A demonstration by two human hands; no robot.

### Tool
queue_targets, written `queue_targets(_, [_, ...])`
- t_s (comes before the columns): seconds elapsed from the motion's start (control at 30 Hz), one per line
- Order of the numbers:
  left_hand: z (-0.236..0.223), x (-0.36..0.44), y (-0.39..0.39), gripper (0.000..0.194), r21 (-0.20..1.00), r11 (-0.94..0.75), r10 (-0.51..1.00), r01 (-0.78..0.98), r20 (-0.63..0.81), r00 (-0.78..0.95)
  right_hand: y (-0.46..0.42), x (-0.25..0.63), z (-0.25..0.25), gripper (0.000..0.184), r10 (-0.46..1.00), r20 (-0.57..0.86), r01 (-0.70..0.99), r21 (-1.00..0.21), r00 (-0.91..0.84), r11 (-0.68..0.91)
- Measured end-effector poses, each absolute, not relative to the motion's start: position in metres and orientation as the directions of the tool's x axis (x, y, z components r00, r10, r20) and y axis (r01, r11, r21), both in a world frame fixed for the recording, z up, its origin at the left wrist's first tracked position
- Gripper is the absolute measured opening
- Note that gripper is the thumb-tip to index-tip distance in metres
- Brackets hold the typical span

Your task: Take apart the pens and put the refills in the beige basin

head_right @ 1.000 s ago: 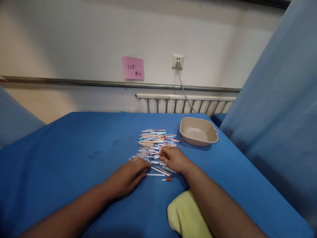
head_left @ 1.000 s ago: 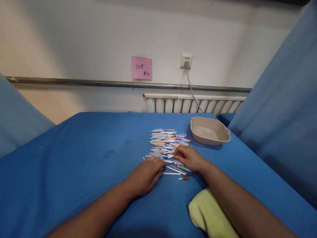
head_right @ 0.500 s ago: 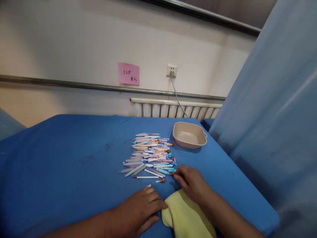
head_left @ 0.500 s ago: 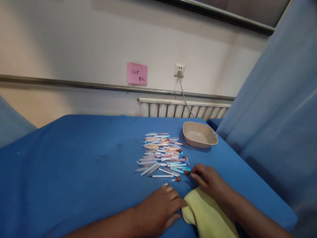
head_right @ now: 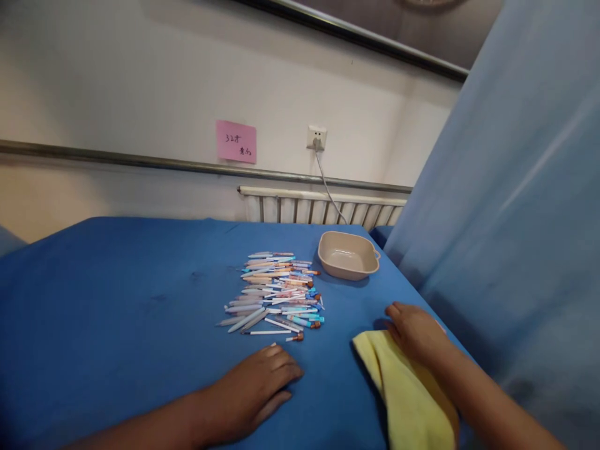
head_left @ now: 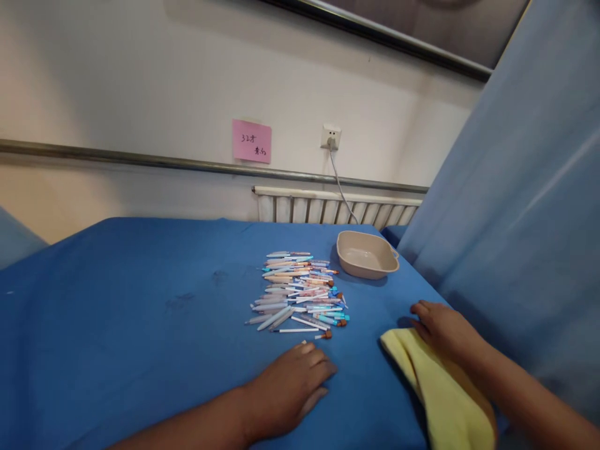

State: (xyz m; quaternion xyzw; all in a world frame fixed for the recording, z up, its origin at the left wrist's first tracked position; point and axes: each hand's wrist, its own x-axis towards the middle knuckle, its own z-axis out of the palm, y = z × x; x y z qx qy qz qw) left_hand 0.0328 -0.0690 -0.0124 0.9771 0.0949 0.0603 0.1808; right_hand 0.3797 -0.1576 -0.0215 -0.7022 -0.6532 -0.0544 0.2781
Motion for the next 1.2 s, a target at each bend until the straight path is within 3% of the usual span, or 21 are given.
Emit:
queue_targets(0.13, [-0.012,0.037,-0.07,0.022,0.345,-0.926,0.198,0.152,0.102,0.975,-0.127,0.355,0.014,0.011,0.912,0.4,0.954,-0.227,-0.094,0.197])
queue_targets(0.27, [-0.009,0.036,-0.071,0.021,0.33,-0.935,0.177,0.132,0.109,0.978,-0.078,0.274,0.031,0.013,0.793,0.607,0.722,-0.525,-0.054,0.451])
queue_targets(0.37, [-0.01,0.032,-0.07,0.022,0.315,-0.938,0.188,0.144,0.113,0.976,-0.053,0.23,0.016,0.015,0.811,0.584,0.57,-0.676,0.026,0.468])
queue_targets(0.6, [-0.016,0.038,-0.058,0.021,0.336,-0.923,0.239,0.185,0.127,0.963,-0.043,0.226,-0.028,0.007,0.825,0.523,0.541,-0.64,-0.215,0.546])
queue_targets(0.73, [-0.018,0.043,-0.054,0.02,0.358,-0.914,0.245,0.189,0.118,0.962,-0.042,0.228,-0.024,0.008,0.844,0.493,0.55,-0.654,-0.212,0.52])
queue_targets(0.93, [-0.022,0.032,-0.053,0.022,0.354,-0.924,0.22,0.142,0.191,0.957,-0.105,0.286,0.013,0.015,0.915,0.404,0.601,-0.732,0.003,0.321])
queue_targets(1.07, [-0.02,0.026,-0.056,0.027,0.331,-0.942,0.152,0.063,0.252,0.956,-0.203,0.347,-0.001,0.022,0.918,0.21,0.749,-0.651,0.336,-0.125])
queue_targets(1.2, [-0.011,0.028,-0.064,0.025,0.295,-0.955,0.082,0.009,0.234,0.969,-0.285,0.362,-0.059,0.025,0.784,0.063,0.648,-0.606,0.618,-0.462])
